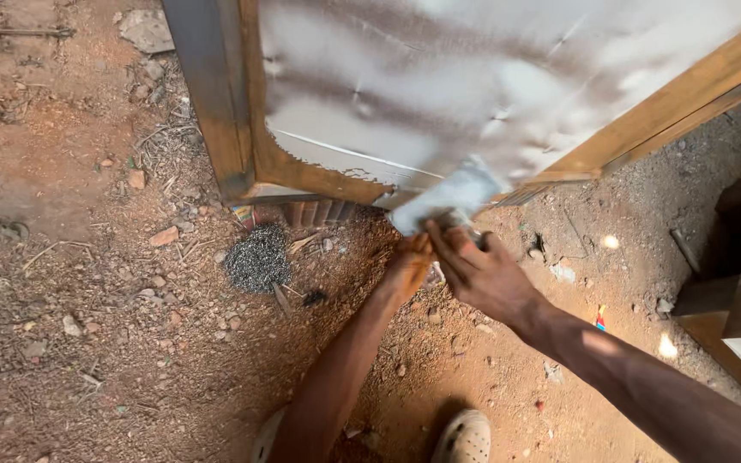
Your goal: The person spreads white filler putty over dented and rusted areas of metal cabinet door panels using a small hand spreader, working section by section across the doors. They hold each panel steady with one hand while smoothing the putty over the surface, covering bare metal patches.
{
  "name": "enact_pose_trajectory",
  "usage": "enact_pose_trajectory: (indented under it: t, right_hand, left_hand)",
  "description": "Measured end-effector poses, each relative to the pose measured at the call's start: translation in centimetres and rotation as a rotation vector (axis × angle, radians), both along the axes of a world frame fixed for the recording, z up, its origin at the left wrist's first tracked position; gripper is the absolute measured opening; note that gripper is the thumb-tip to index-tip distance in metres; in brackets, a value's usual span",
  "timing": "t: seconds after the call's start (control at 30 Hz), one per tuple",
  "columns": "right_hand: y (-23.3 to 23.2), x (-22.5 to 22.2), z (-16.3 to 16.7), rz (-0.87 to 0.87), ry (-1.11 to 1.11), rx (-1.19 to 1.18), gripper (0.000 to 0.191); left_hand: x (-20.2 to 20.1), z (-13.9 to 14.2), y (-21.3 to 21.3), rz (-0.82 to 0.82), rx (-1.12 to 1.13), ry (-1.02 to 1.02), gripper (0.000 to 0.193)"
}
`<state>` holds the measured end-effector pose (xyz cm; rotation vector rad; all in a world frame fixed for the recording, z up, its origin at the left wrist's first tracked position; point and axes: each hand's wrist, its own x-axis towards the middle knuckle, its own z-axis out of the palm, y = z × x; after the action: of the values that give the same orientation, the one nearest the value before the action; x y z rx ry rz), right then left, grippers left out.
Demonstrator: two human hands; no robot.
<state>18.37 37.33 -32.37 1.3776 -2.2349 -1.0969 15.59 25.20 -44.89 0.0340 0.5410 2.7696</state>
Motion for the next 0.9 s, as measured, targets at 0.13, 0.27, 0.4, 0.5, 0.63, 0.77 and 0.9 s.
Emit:
enact_pose_trajectory:
  t: [0.13,0.27,0.4,0.5,0.63,0.77,0.9]
  right_hand:
    - [-2.1,-1.0,-3.3,0.043,0.076,-0.105,0.042]
    - [-2.7,-2.3,-6.4,0.02,0.026,-0.028,0.035]
    - [-1.2,-1.9,-6.9,-0.106,0.065,0.241,0.042]
    - [0.3,-0.4,-5.7,-0.269,-0.067,0.408,0.034]
    - [0.5,1.3,-3.6,-0.366,-0.19,0.175,0.031]
    - [-2.0,1.5,-2.3,-0.059,0.013,0.093,0.046]
    - [-6.4,0.1,-2.1,0.06,-0.031,0.019,0.044]
  left_hand:
    - [0.0,3.7,6.7,1.414,-2.028,-0.15,0.014]
    - [-0.2,4.3,7.5,1.471,-2.093,-0.216,0.03]
    - [0.1,4.1,7.9,1.324,-2.036,-0.253,0.028]
    - [0.0,4.3,9.8,1.195,-1.939,-0.157,0.026]
    - [-0.2,4.3,10.8,1.133,-1.862,-0.124,0.025]
    - [0.0,2.9,8.9,1.159,-1.848,-0.172,0.025]
    - [-0.1,1.2,6.1,1.156,-1.809,-0.235,0.025]
